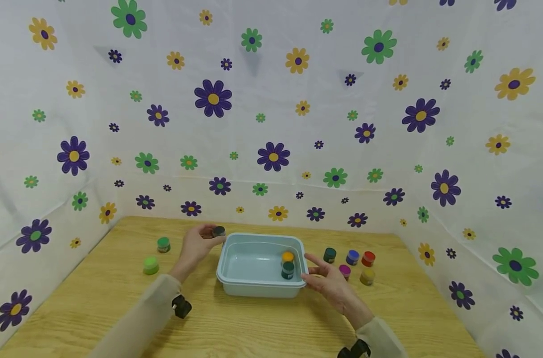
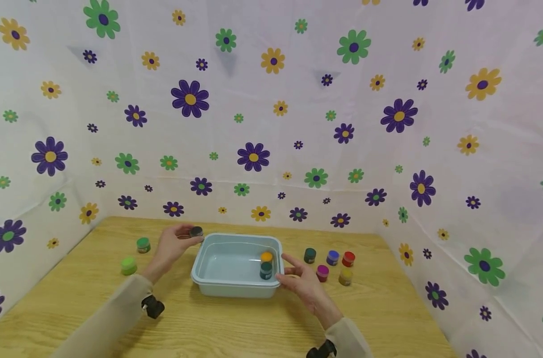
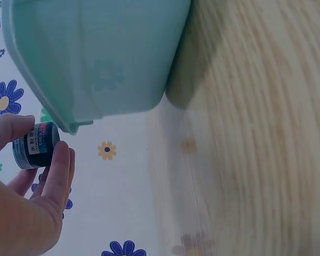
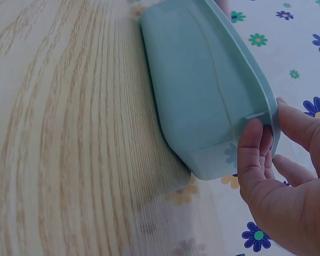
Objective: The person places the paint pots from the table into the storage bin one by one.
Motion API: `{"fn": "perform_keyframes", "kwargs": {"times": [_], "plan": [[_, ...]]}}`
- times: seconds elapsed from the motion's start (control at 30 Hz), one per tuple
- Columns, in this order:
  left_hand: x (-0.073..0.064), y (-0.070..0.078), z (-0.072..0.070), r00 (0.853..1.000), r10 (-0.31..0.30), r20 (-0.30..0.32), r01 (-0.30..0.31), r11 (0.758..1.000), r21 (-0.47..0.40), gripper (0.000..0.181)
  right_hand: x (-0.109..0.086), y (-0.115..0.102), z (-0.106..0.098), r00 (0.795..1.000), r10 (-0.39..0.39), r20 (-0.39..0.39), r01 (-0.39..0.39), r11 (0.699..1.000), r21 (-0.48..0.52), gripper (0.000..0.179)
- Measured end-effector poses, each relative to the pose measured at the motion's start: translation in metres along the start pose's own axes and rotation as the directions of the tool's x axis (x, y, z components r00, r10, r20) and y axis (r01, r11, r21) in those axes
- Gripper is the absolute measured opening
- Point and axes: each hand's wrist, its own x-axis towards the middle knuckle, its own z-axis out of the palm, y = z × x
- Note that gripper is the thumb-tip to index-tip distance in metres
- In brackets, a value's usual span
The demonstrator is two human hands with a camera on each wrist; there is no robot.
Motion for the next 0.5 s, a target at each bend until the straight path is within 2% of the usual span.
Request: {"fn": "perform_keyframes", "kwargs": {"times": [0.07, 0.33, 0.5], "plan": [[-0.002, 0.001, 0.003, 1.000, 0.010, 0.005, -0.010, 1.000, -0.002, 0.050, -0.001, 0.000, 0.000, 1.000, 0.003, 0.005, -0.003, 1.000, 0.002, 0.066], [-0.005, 0.011, 0.015, 0.994, 0.112, 0.008, -0.112, 0.993, -0.025, 0.046, -0.001, 0.002, -0.002, 0.999, -0.024, 0.037, 0.023, 1.000, 0.011, 0.067], [-0.010, 0.019, 0.026, 0.989, 0.141, 0.042, -0.140, 0.989, -0.038, 0.042, 0.001, 0.002, -0.002, 0.999, -0.024, 0.036, 0.024, 1.000, 0.015, 0.068]]}}
